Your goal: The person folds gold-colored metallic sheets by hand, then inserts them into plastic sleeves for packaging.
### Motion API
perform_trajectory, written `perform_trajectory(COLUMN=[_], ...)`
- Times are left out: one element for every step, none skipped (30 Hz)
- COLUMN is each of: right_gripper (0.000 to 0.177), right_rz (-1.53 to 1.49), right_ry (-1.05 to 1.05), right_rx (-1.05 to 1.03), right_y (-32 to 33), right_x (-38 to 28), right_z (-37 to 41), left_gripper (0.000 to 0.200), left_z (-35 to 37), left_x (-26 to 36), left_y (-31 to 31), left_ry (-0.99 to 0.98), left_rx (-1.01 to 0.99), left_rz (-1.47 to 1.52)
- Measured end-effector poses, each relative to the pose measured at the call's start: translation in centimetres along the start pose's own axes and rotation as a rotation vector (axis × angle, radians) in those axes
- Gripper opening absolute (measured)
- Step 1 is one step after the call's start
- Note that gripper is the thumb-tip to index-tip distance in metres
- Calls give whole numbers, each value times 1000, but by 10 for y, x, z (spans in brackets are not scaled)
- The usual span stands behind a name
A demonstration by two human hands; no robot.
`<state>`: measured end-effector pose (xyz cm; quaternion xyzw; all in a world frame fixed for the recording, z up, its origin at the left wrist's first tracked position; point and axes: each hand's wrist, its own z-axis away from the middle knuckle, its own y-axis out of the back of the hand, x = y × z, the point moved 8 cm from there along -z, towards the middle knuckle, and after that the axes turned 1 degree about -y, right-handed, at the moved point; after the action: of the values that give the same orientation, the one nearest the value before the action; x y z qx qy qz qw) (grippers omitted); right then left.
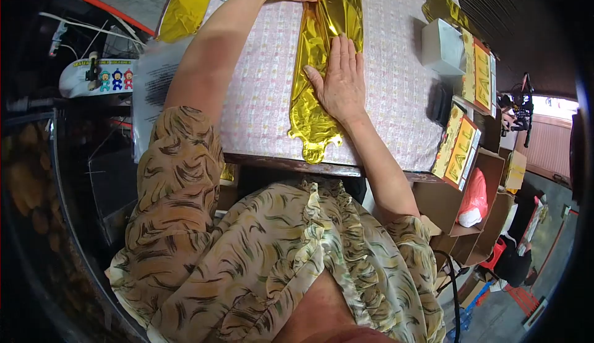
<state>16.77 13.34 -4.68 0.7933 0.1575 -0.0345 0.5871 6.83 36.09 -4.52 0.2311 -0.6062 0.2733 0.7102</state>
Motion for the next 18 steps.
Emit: perform_trajectory(right_gripper=[88, 88, 88, 89, 89, 89, 89, 89, 89, 89, 89, 89, 88, 88, 88, 85, 83, 83], right_rz=[-8, -16, -16, -15, -13, -12, -17, -22, -22, -15, -8, -8, -17, -26, -26, -11, 4, 5], right_ry=[-1, -2, -3, -7, -10, -12, -15, -16, -15, -13, -13, -14, -7, 1, 0, 3, 5, 3], right_rx=[3, 7, 7, 2, -3, -4, 1, 5, 5, 6, 7, 7, 15, 23, 22, 9, -6, -7], right_y=[0, 0, 0, 0, 0, -1, -1, -2, -1, -1, -1, -1, 0, 1, 1, 0, 0, 0], right_x=[0, 0, 0, 0, 1, 1, 2, 2, 2, 1, 1, 1, 1, 1, 0, 0, -1, 0], right_z=[0, 0, 0, 0, 0, 0, 0, 0, 0, 0, 0, 0, 0, 0, -1, -1, -1, -1], left_gripper=[11, 12, 13, 13, 12, 12, 12, 12, 12, 12, 13, 15, 15, 16, 18, 18, 22, 25], left_z=[-7, -15, -19, -22, -19, -16, -18, -21, -22, -22, -21, -21, -21, -22, -21, -25, -34, -37], left_x=[-4, -16, -28, -30, -22, -16, -18, -18, -18, -20, -18, -16, -15, -17, -18, -25, -35, -34], left_y=[3, 6, 9, 10, 7, 5, 5, 6, 7, 9, 9, 10, 8, 13, 17, 21, 28, 27], left_ry=[1, 135, 269, 270, 265, 260, 261, 260, 259, 259, 230, 202, 203, 206, 210, 211, 131, 50], left_rx=[0, 42, 85, 84, 105, 126, 124, 117, 111, 112, 130, 147, 146, 199, 252, 251, 207, 162], left_rz=[0, 73, 144, 145, 106, 68, 69, 71, 72, 72, 93, 115, 115, 92, 69, 69, 20, -29])
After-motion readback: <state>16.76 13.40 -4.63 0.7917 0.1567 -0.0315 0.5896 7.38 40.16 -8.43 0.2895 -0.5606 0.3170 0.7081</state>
